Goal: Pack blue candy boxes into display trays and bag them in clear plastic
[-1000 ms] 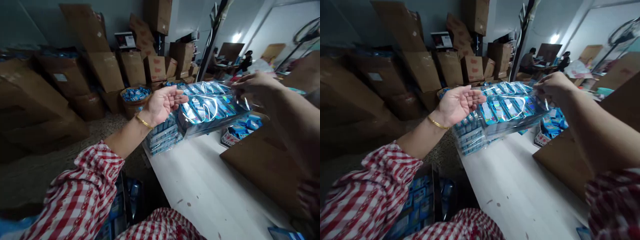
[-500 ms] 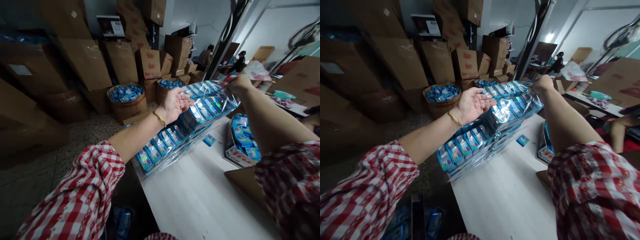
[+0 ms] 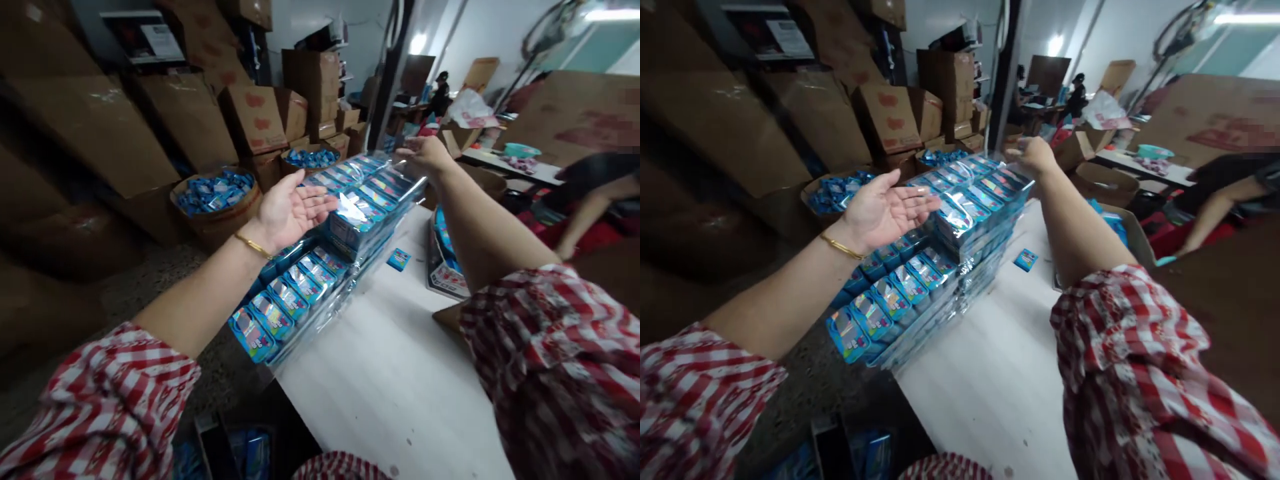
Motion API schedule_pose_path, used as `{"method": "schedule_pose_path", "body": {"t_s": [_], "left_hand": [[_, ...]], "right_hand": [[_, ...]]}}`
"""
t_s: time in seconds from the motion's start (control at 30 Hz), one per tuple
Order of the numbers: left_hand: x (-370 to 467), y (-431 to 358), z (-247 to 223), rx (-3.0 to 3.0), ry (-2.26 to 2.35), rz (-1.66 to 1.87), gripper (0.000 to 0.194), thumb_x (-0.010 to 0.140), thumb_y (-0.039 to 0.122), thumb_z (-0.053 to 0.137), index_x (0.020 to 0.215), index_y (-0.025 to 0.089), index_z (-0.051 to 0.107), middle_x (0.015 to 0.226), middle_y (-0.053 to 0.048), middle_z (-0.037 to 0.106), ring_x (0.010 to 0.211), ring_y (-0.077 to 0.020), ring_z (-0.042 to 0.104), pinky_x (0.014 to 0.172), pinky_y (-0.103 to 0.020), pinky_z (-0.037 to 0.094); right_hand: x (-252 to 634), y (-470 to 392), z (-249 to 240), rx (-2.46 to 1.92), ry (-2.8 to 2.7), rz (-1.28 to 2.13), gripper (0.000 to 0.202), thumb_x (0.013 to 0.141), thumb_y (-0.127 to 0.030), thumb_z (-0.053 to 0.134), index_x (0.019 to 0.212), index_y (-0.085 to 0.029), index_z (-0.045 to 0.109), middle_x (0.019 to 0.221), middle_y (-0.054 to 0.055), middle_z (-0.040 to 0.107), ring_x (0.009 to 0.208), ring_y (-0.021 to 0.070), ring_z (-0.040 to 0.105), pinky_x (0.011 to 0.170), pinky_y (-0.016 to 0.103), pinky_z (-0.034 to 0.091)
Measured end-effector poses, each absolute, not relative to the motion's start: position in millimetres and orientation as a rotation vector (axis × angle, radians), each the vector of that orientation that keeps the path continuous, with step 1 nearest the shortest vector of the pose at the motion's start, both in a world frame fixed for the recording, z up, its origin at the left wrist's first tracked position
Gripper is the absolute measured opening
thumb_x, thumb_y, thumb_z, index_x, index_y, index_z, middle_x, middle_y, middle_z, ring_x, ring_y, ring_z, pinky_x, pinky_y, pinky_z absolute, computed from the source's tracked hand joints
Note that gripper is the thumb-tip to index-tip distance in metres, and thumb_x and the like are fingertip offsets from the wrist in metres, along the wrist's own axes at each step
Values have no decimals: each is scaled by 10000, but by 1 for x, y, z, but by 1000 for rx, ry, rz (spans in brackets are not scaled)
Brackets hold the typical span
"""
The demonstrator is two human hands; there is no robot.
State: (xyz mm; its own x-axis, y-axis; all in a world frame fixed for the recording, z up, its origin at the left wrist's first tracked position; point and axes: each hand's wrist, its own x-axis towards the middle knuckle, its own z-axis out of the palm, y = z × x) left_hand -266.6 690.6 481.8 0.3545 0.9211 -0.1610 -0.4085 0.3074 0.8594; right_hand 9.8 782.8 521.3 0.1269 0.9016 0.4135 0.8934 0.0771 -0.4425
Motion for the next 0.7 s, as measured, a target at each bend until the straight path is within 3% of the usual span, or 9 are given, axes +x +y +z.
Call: {"method": "schedule_pose_path", "body": {"t_s": [0.1,0.2,0.3,0.47,0.6,0.7], "left_hand": [[-272,671,477,895,816,1020,319,819,393,501,963,118,577,798,-112,658,774,-198,641,625,-259,471],[-268,632,480,1005,833,1098,219,793,283,558,988,185,565,753,-29,631,656,-133,603,581,-222,441],[-244,575,486,1121,733,897,216,764,240,587,971,179,597,769,-26,627,628,-112,575,566,-217,431],[-155,463,460,1277,479,246,229,726,303,652,882,136,668,761,-69,650,655,-135,572,598,-242,430],[-52,358,391,1248,378,-141,250,765,352,626,915,155,660,821,-72,659,700,-129,570,642,-241,419],[28,261,326,1178,365,-364,294,781,389,603,950,149,623,872,-83,654,734,-130,576,669,-244,413]], "right_hand": [[22,694,494,-1614,-1751,18,429,845,-313,474,1014,62,596,1075,127,640,1005,102,565,868,188,364],[36,565,423,-1576,-1788,395,305,851,-318,520,1015,-95,647,1014,75,679,924,138,612,847,245,442],[45,423,334,-1753,-1723,960,354,848,-415,489,980,-144,675,966,76,694,883,192,636,804,288,481],[57,219,246,-2151,-1410,1394,391,756,-325,572,1108,-171,647,1064,95,670,934,236,631,814,313,474],[111,84,236,-2163,-1118,1287,420,754,-374,555,1106,-163,649,1033,91,682,952,229,621,861,316,452],[182,-23,236,-2183,-769,898,407,769,-450,511,1004,-162,678,912,70,702,826,200,628,803,309,471]]}}
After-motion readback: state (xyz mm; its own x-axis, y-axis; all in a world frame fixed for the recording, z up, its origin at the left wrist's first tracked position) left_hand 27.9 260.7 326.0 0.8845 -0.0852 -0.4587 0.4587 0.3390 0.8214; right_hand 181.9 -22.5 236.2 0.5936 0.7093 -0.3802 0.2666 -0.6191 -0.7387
